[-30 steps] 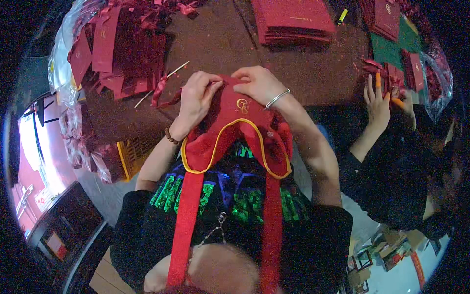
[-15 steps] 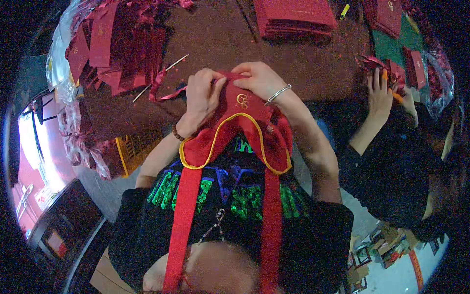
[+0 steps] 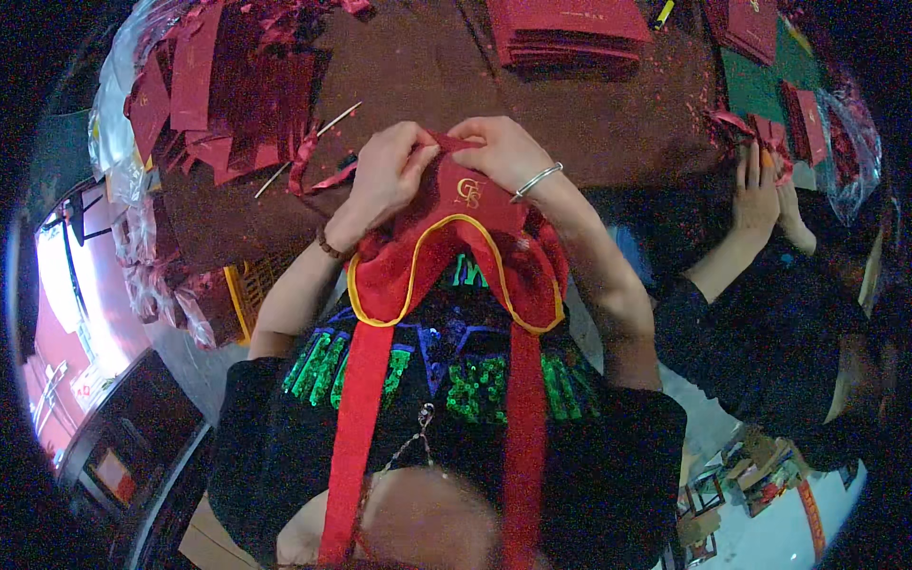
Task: The person threads ribbons into red envelopes by hand to assemble them, then gathers and stacks the completed envelopes on the table.
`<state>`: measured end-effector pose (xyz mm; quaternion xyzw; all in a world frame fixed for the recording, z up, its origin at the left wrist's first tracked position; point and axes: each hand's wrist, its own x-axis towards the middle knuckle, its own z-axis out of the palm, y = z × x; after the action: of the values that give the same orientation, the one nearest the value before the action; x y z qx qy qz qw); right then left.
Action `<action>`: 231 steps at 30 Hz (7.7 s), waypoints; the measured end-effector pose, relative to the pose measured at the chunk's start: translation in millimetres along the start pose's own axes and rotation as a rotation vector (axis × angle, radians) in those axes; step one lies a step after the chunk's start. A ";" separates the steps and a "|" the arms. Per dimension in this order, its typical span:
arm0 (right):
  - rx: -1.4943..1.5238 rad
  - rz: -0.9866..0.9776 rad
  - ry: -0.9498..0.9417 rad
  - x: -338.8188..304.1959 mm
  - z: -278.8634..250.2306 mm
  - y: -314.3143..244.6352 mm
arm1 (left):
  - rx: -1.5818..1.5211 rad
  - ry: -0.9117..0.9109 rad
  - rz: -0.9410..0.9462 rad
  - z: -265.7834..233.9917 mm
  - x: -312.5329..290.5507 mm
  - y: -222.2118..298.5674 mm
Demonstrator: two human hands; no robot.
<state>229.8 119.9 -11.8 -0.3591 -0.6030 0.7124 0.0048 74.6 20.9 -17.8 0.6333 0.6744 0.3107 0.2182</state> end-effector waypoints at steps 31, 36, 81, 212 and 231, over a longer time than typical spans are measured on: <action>0.055 -0.037 -0.053 -5.4 4.4 -1.7 | 0.336 0.269 0.366 3.3 -17.9 12.3; -0.005 -0.082 -0.019 -8.9 4.2 -7.5 | 0.369 0.248 0.377 2.9 -14.7 14.4; -0.607 -0.357 0.137 -42.7 16.6 -27.1 | -0.510 -1.317 0.051 -40.7 80.1 -20.8; -0.088 -0.056 0.219 -49.5 4.1 10.0 | 0.035 0.159 0.091 8.6 -8.2 50.0; 0.219 -0.107 0.151 -54.5 11.6 7.7 | -0.160 0.141 -0.037 9.7 -2.7 45.7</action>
<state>267.5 83.9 9.3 -0.3765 -0.5376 0.7437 0.1272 114.4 19.8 6.9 0.5779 0.6726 0.4033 0.2259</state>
